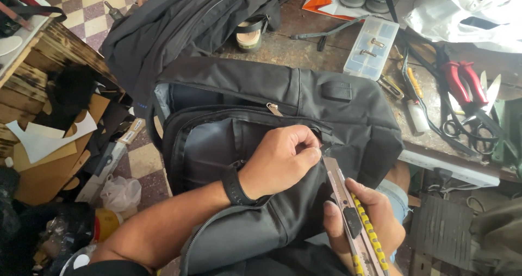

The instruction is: The person uses a utility knife to cut a loose strap or piece of fabric from a black backpack and then points to a pin stuck in the fabric.

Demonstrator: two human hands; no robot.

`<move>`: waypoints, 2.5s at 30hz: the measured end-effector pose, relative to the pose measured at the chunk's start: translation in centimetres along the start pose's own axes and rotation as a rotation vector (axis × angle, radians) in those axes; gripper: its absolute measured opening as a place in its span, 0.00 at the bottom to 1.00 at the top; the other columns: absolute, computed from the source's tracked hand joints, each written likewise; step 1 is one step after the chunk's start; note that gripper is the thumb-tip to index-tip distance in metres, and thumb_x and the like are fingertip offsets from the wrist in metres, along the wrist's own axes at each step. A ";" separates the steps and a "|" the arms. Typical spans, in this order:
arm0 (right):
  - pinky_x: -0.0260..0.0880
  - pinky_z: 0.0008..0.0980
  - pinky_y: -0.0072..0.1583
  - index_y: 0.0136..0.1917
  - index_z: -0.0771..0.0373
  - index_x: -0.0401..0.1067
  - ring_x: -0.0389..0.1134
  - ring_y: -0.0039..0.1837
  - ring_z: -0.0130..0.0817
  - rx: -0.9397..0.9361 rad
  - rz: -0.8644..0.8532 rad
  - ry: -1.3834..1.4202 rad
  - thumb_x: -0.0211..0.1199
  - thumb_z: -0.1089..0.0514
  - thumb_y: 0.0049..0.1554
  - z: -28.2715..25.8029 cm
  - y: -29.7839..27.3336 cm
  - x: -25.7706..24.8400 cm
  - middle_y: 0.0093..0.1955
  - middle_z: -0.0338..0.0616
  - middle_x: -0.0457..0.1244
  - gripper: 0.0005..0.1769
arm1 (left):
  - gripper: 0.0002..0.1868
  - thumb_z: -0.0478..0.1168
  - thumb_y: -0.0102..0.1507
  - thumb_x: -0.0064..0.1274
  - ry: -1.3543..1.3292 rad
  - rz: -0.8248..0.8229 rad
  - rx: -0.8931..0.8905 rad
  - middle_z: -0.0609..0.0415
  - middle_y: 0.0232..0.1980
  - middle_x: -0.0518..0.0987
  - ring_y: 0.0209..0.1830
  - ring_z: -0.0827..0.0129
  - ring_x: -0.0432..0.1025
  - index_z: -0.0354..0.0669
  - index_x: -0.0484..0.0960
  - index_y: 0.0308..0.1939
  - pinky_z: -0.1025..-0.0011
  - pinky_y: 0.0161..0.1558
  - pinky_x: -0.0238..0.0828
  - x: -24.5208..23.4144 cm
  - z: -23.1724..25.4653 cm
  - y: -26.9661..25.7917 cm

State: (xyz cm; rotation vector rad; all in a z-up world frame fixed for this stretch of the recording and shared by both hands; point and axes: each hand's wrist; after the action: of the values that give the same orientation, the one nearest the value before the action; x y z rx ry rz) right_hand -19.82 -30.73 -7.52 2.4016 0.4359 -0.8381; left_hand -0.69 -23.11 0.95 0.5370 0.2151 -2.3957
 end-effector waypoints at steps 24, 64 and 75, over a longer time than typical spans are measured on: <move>0.71 0.35 0.54 0.61 0.51 0.77 0.75 0.49 0.38 0.024 -0.040 0.015 0.65 0.29 0.48 -2.2 -1.0 -0.4 0.48 0.31 0.72 0.35 | 0.10 0.41 0.61 0.48 -0.018 -0.054 -0.041 0.65 0.26 0.75 0.31 0.76 0.68 0.47 0.76 0.25 0.70 0.38 0.66 -0.9 1.4 -0.3; 0.73 0.34 0.53 0.59 0.54 0.77 0.75 0.47 0.37 -0.014 -0.040 0.096 0.65 0.33 0.52 -5.4 -1.0 -2.0 0.44 0.34 0.72 0.31 | 0.14 0.44 0.73 0.43 -0.221 -0.147 -0.135 0.64 0.33 0.74 0.60 0.72 0.84 0.49 0.72 0.32 0.73 0.53 0.72 -2.1 0.9 -1.3; 0.71 0.35 0.55 0.59 0.52 0.76 0.75 0.47 0.39 -0.068 -0.041 0.054 0.68 0.32 0.48 -5.2 -2.3 -1.6 0.48 0.32 0.73 0.33 | 0.14 0.44 0.71 0.42 -0.338 -0.154 -0.260 0.62 0.32 0.74 0.59 0.72 0.84 0.49 0.74 0.32 0.74 0.49 0.67 -2.9 1.4 -1.3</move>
State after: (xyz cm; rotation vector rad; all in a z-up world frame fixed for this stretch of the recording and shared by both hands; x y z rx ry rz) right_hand -19.63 -25.97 -4.00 2.3640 0.5279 -0.7659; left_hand 0.06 -20.85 3.48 -0.0065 0.4222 -2.5094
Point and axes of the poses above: each hand's wrist, its own y-axis towards the middle knuckle, its own x-axis out of the palm, z = x × y
